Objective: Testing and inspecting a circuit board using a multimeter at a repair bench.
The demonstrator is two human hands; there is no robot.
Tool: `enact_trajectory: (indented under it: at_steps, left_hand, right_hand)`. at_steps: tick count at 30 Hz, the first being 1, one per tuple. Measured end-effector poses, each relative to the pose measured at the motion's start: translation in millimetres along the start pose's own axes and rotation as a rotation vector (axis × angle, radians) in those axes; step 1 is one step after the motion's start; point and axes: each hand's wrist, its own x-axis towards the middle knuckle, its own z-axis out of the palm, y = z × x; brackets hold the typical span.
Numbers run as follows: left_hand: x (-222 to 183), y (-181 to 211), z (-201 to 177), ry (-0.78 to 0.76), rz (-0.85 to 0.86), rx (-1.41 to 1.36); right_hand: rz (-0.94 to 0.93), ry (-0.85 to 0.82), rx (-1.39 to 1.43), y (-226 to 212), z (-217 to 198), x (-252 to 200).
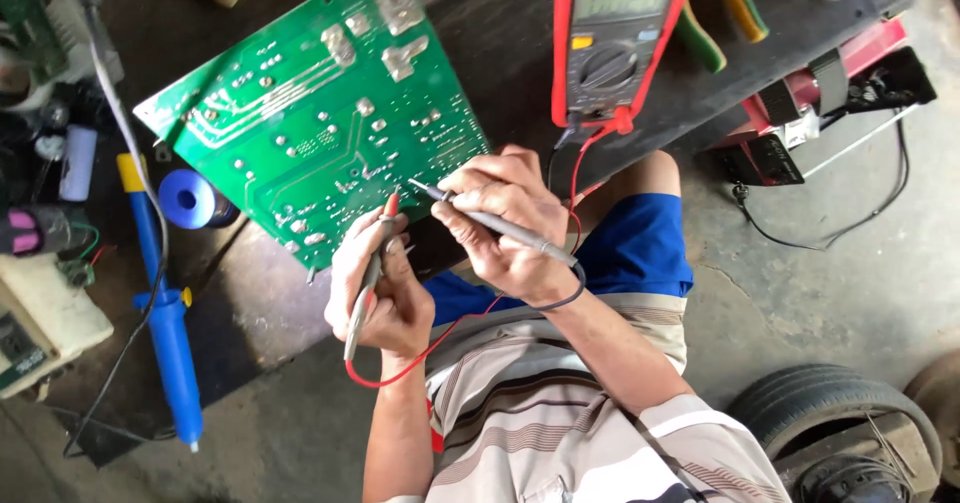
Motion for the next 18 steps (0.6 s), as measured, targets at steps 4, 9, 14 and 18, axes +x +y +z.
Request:
enact_trajectory:
  at_steps: [4, 9, 14, 18]
  left_hand:
    - [-4, -2, -2, 0.000, -0.030, -0.012]
    - [3, 1, 2, 0.013, 0.011, 0.006]
    - [5, 1, 1, 0.071, 0.019, 0.041]
    - [-6, -8, 0, 0.140, 0.027, -0.037]
  right_hand:
    - [-0.001, -0.006, -0.003, 1, 1, -2]
    - [-0.003, -0.024, 0.002, -2, -2, 2]
    - [-0.005, -0.101, 0.051, 3, 0, -3]
    - [-0.060, -0.127, 0.053, 11, -2, -5]
